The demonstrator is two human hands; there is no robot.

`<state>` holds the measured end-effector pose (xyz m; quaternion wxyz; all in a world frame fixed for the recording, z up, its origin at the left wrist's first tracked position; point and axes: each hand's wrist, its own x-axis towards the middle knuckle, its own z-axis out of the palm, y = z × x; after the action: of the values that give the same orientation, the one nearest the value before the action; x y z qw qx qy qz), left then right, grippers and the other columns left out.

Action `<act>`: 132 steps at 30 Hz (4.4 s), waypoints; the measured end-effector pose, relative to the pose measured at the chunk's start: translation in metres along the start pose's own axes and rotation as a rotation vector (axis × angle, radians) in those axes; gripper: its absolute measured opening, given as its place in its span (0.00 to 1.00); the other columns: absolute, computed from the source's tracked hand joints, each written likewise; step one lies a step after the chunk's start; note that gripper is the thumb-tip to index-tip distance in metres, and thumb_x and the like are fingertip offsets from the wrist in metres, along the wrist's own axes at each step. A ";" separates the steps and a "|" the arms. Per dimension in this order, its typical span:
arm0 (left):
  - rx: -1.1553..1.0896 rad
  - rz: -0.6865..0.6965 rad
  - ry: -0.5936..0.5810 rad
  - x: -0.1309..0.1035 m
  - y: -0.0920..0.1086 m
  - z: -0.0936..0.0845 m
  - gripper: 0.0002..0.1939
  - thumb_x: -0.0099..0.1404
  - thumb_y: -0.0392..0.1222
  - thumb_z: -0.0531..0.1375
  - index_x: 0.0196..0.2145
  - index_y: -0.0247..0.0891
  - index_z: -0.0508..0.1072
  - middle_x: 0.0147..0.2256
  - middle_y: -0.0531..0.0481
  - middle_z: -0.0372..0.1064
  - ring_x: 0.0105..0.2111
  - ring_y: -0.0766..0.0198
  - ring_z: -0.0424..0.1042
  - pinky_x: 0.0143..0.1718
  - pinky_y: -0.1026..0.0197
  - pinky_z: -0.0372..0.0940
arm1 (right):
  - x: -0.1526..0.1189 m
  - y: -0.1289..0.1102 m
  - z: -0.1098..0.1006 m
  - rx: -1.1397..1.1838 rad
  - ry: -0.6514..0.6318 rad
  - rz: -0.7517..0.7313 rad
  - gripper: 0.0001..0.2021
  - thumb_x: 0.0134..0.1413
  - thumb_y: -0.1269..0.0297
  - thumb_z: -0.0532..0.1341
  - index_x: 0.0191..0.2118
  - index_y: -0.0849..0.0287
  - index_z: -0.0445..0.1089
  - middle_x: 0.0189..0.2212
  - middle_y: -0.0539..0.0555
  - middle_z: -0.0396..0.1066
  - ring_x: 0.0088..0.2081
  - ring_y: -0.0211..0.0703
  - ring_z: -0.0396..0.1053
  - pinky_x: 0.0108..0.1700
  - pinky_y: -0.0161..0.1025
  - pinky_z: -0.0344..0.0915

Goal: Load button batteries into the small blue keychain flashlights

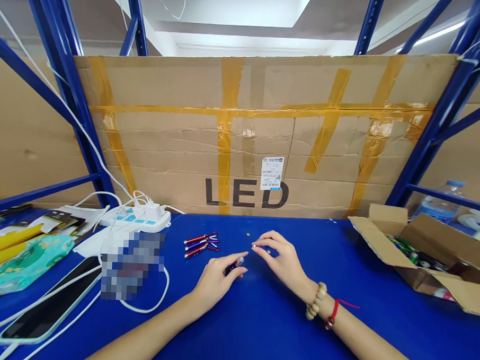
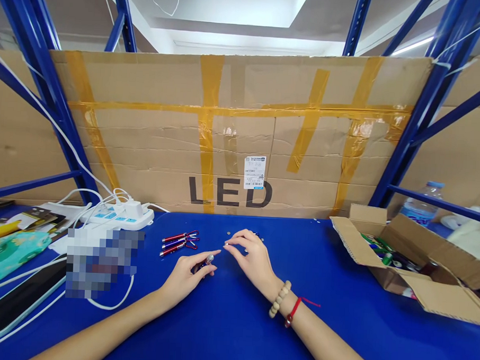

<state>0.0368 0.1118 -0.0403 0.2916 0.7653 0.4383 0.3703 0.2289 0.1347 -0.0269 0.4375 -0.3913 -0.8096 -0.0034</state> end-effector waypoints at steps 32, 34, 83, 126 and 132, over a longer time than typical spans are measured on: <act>-0.106 -0.044 0.031 -0.002 0.009 0.000 0.09 0.65 0.46 0.49 0.37 0.40 0.62 0.25 0.54 0.68 0.23 0.67 0.65 0.28 0.65 0.60 | 0.001 0.040 -0.030 -0.355 -0.240 0.199 0.04 0.52 0.67 0.62 0.34 0.53 0.75 0.33 0.50 0.73 0.31 0.41 0.71 0.27 0.34 0.62; -0.109 -0.031 0.033 -0.003 0.010 -0.001 0.10 0.66 0.46 0.48 0.35 0.40 0.63 0.26 0.53 0.67 0.23 0.67 0.65 0.28 0.65 0.60 | -0.001 0.045 -0.029 -0.355 -0.270 0.217 0.05 0.50 0.69 0.62 0.32 0.53 0.75 0.33 0.51 0.73 0.31 0.42 0.71 0.27 0.34 0.63; 0.060 0.301 -0.015 -0.018 0.012 0.003 0.11 0.66 0.36 0.51 0.34 0.35 0.73 0.27 0.49 0.71 0.24 0.66 0.67 0.27 0.67 0.61 | -0.002 -0.024 -0.014 0.592 -0.386 0.413 0.07 0.40 0.62 0.67 0.22 0.61 0.75 0.22 0.51 0.70 0.25 0.36 0.62 0.30 0.34 0.58; -0.167 -0.075 0.142 -0.001 0.007 0.000 0.07 0.66 0.45 0.48 0.40 0.40 0.57 0.26 0.55 0.66 0.26 0.66 0.64 0.32 0.63 0.59 | -0.001 0.039 -0.028 -0.205 -0.355 0.261 0.11 0.54 0.58 0.60 0.43 0.52 0.72 0.40 0.51 0.71 0.30 0.37 0.70 0.29 0.33 0.60; -0.171 -0.009 0.114 -0.003 0.009 0.001 0.03 0.66 0.41 0.49 0.37 0.41 0.57 0.31 0.53 0.70 0.34 0.64 0.69 0.39 0.61 0.60 | 0.000 0.028 -0.023 -0.109 -0.513 0.142 0.12 0.51 0.53 0.62 0.40 0.49 0.75 0.36 0.50 0.73 0.37 0.41 0.70 0.34 0.34 0.63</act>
<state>0.0409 0.1045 -0.0352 0.3322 0.7135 0.4241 0.4480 0.2634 0.1459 -0.0221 0.1954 -0.4583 -0.8631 0.0828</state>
